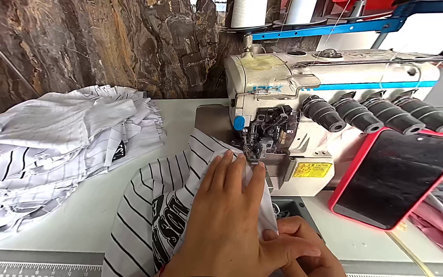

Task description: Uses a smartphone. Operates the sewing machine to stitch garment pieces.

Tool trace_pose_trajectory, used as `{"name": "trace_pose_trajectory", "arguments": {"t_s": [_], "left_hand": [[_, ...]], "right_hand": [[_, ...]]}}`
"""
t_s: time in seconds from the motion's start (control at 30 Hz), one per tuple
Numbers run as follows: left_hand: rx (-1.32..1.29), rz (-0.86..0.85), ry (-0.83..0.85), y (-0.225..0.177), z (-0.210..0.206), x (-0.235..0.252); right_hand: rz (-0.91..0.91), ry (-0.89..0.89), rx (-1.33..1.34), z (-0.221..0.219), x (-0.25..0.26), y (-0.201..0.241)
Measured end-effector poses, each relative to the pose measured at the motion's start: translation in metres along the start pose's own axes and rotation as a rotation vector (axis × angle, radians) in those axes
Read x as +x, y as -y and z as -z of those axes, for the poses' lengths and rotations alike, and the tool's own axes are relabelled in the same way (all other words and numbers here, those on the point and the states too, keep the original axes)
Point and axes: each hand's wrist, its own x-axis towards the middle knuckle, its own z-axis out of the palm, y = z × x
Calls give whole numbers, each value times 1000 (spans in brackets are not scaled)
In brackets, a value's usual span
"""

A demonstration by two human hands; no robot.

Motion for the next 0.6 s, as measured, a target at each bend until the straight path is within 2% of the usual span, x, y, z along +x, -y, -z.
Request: {"name": "trace_pose_trajectory", "arguments": {"t_s": [0.1,0.3,0.6], "left_hand": [[-94,-54,-2,12,7,-2],[-75,-156,66,25,13,-3],[-51,-170,89,29,12,2]], "right_hand": [[-13,11,3,0,0,1],[-54,6,-6,0,1,5],[-65,-12,-23,-2,8,10]]}}
